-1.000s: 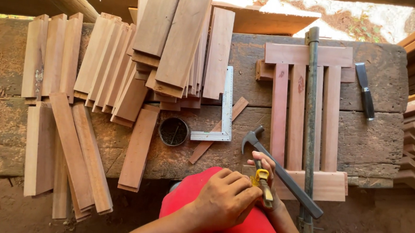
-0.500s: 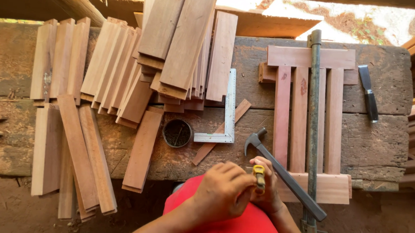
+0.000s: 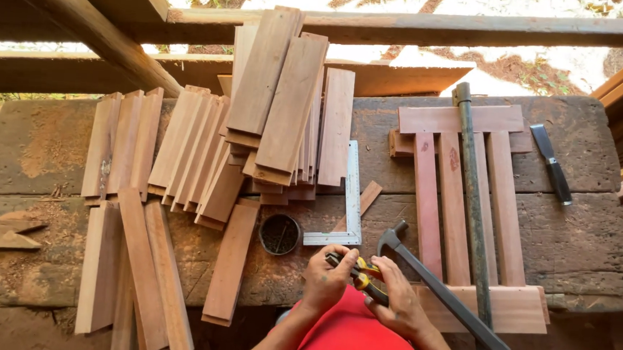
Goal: The person assembles wooden frame components on a rustic workbench, positioning slats against a clamped rail and hammering nails to fasten them. They use a try square and pliers to check alignment and handle nails, hammering several pieces one at a time.
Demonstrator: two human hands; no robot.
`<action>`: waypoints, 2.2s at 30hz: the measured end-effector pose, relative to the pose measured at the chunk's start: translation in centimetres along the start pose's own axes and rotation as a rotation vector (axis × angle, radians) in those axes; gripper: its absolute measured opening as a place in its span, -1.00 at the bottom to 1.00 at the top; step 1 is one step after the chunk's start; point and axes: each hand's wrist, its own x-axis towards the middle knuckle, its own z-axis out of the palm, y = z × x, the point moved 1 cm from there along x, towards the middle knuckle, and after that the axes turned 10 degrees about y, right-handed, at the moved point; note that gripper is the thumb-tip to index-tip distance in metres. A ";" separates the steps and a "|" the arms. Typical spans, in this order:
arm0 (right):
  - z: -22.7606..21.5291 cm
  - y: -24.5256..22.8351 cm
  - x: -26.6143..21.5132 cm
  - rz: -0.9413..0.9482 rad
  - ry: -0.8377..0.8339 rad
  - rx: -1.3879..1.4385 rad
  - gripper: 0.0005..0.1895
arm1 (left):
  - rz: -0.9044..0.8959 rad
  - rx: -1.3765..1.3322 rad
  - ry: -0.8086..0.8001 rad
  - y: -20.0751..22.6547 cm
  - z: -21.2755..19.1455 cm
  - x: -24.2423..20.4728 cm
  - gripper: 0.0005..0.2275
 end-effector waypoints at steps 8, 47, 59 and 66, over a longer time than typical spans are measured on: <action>2.9 3.9 -1.3 0.221 0.105 -0.066 -0.37 | 0.061 0.167 -0.140 -0.4 -0.8 0.8 -0.88; 8.3 8.9 -0.3 0.208 -0.428 -0.550 -0.34 | -0.182 0.132 0.165 -6.6 -12.8 1.8 -0.76; 5.1 9.8 -1.5 -0.242 0.101 -0.585 -0.25 | -0.168 0.196 0.189 -6.0 -9.0 2.0 -0.73; -2.3 12.5 -5.7 0.134 0.417 -0.884 -0.40 | -0.086 0.273 0.120 -6.2 -4.0 4.8 -0.68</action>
